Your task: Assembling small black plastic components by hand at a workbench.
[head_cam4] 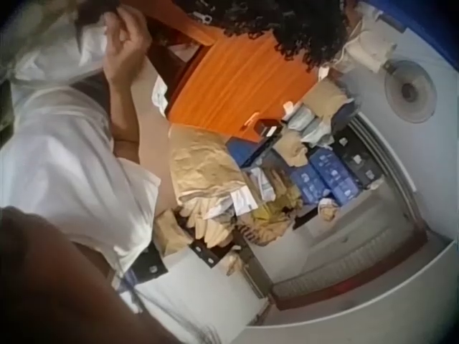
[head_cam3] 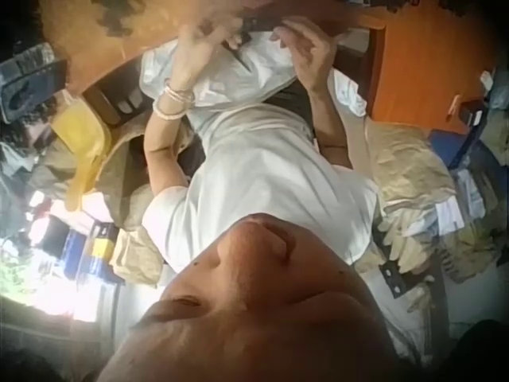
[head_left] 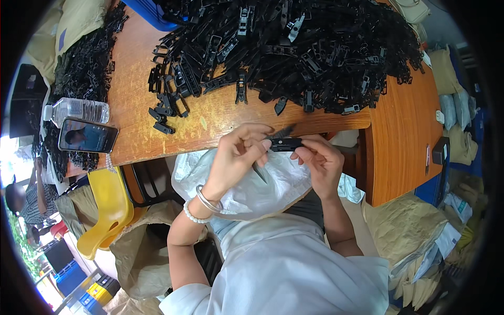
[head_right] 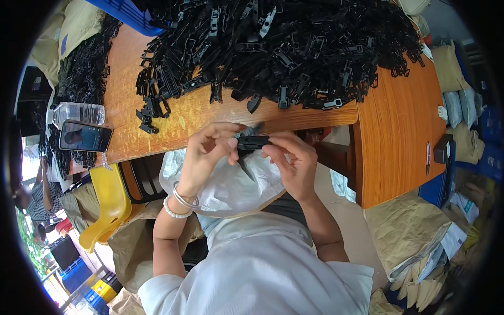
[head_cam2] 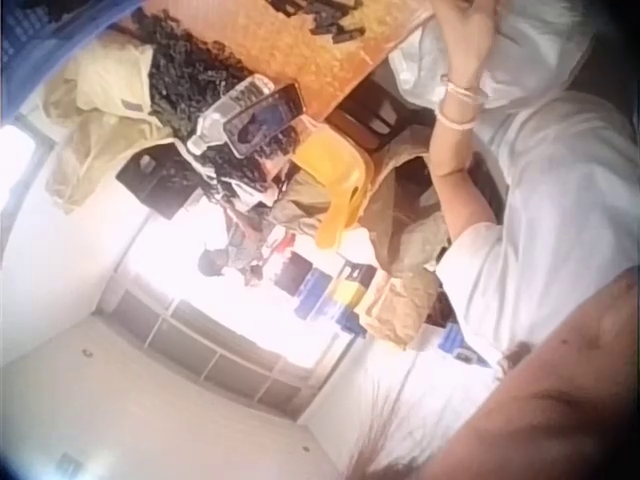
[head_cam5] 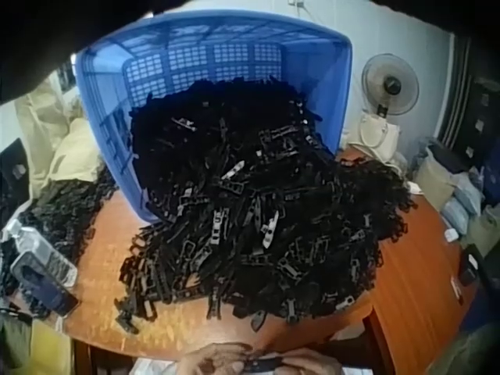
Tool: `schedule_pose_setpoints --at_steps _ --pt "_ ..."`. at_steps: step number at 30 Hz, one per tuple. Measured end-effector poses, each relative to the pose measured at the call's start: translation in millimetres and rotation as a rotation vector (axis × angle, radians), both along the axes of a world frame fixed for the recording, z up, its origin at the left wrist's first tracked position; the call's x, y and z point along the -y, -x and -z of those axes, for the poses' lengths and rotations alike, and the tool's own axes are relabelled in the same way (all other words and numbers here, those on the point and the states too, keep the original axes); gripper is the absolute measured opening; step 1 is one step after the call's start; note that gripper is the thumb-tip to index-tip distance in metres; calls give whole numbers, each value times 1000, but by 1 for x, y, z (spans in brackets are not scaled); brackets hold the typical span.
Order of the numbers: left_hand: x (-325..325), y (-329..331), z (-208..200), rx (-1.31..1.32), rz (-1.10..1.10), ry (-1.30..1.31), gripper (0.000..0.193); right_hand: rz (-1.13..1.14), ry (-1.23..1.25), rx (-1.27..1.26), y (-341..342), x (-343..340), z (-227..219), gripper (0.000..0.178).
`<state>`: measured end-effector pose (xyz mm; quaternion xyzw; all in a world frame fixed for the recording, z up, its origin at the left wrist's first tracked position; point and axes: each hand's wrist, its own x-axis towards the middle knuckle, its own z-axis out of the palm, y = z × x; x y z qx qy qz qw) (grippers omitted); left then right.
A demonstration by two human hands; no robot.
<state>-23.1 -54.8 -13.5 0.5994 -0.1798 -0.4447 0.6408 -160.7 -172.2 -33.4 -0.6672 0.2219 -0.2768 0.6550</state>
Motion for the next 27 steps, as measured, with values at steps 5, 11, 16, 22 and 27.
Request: schedule_pose_setpoints --at_steps 5,11,16,22,27 --pt "-7 -4 5 -170 96 -18 21 51 43 -62 -1 -5 -4 10" --pt "-6 4 5 -43 108 -60 23 -31 147 -69 2 -4 4 9" --pt "-4 8 1 118 114 81 14 -69 -184 -17 -10 -12 -5 19" --pt "-7 -6 -13 163 235 57 21 -112 -162 23 -17 -17 -8 28" --pt "27 -93 -20 986 36 167 16 33 -266 31 -8 2 5 24"
